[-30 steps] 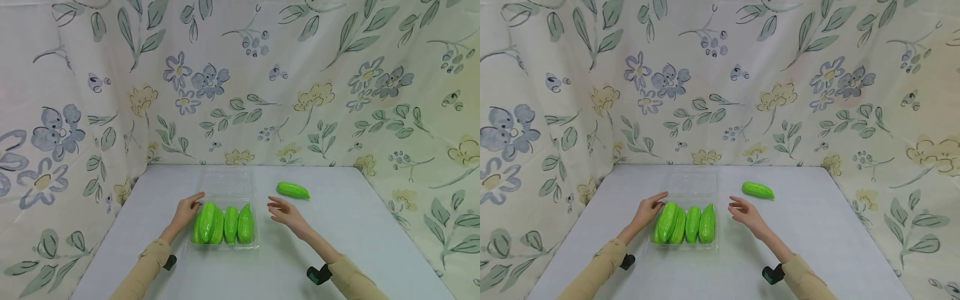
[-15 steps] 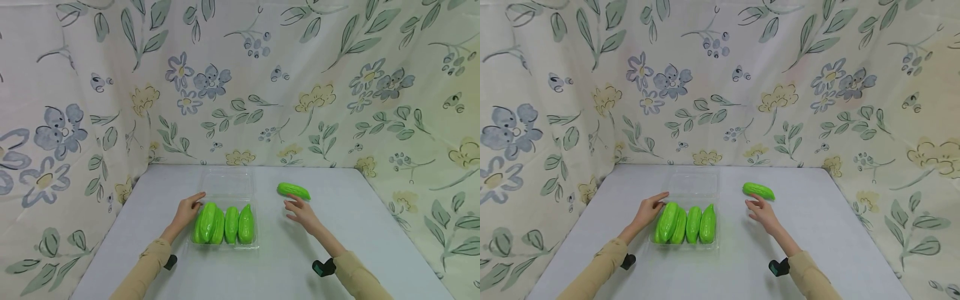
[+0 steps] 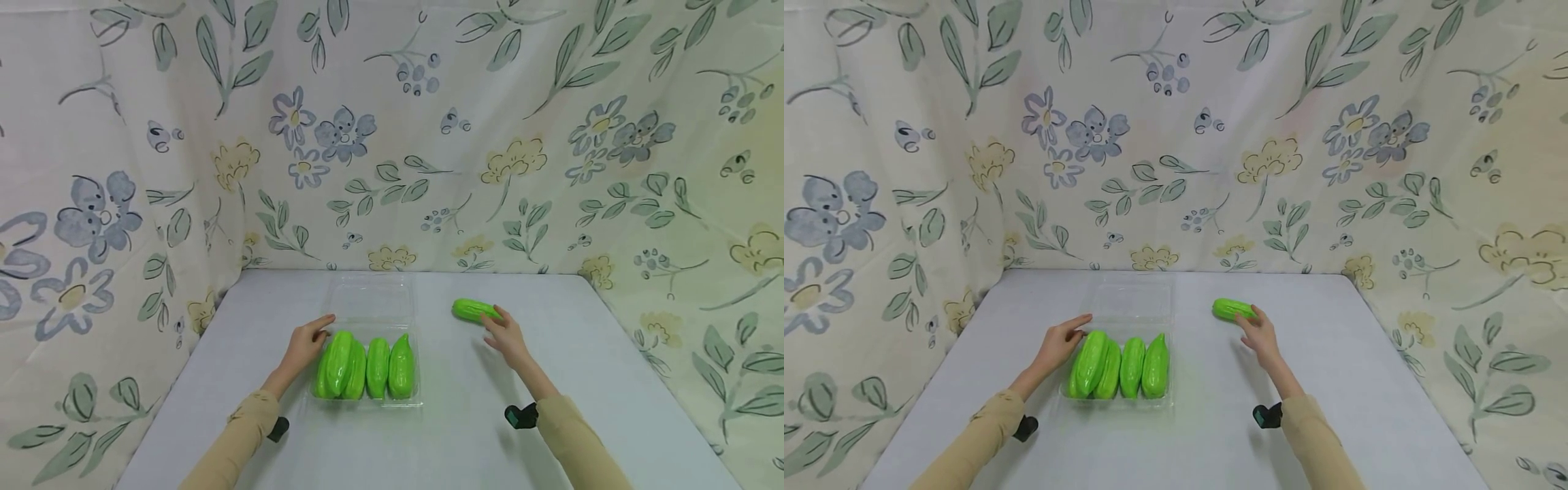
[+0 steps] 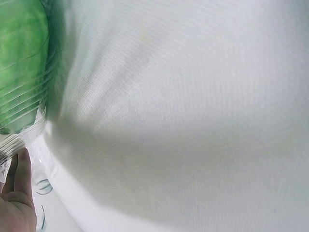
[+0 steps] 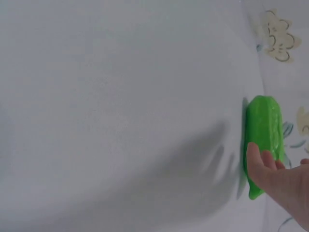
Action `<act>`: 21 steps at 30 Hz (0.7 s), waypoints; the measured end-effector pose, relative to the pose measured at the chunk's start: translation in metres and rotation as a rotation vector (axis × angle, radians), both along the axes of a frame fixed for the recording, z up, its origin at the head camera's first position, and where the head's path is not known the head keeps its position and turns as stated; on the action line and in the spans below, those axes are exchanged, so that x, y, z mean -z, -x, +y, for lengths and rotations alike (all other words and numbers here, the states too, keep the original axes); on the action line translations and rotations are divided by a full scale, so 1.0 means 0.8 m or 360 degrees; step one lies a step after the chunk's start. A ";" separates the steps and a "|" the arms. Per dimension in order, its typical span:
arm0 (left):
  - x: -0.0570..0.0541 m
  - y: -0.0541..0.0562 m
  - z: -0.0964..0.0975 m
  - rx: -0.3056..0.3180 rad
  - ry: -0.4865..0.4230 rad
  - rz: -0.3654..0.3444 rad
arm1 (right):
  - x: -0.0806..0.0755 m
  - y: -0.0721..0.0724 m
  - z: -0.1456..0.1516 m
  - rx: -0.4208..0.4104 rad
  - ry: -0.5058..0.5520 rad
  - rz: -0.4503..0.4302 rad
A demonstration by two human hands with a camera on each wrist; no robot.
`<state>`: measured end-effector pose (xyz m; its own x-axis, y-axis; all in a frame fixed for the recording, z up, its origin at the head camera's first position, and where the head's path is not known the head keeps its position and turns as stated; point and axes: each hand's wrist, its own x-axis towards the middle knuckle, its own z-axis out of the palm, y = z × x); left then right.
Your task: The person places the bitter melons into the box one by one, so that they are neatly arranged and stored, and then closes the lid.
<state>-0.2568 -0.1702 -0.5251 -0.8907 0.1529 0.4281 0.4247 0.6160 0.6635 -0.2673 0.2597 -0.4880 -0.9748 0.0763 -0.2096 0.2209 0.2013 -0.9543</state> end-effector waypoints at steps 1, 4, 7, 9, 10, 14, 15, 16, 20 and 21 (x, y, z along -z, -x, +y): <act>0.000 0.000 0.000 -0.0003 0.0004 -0.0016 | 0.000 0.002 0.001 0.0012 -0.0009 0.0000; 0.000 0.000 0.000 0.0005 -0.0001 -0.0008 | -0.002 0.006 0.003 0.0060 0.0003 0.0002; 0.000 -0.001 0.000 0.0014 -0.0006 0.0049 | -0.003 0.010 0.005 0.0103 0.0048 -0.0008; 0.000 -0.001 0.000 0.0006 0.0002 0.0046 | -0.004 0.012 0.006 0.0132 0.0066 -0.0013; 0.000 -0.001 0.000 -0.0002 0.0010 0.0034 | -0.005 0.012 0.006 0.0143 0.0060 -0.0016; 0.000 0.001 0.000 -0.0032 0.0046 -0.0051 | -0.007 0.015 0.009 0.0179 -0.0033 0.0007; -0.001 0.002 0.000 -0.0039 0.0051 -0.0071 | -0.007 0.016 0.009 0.0178 -0.0073 0.0022; -0.001 0.002 0.001 -0.0040 0.0054 -0.0076 | -0.007 0.017 0.010 0.0174 -0.0133 0.0037; -0.003 0.001 0.002 -0.0037 0.0041 -0.0110 | -0.006 0.022 0.012 0.0150 -0.0353 0.0073; -0.004 0.001 0.002 -0.0034 0.0037 -0.0116 | -0.006 0.023 0.012 0.0140 -0.0396 0.0073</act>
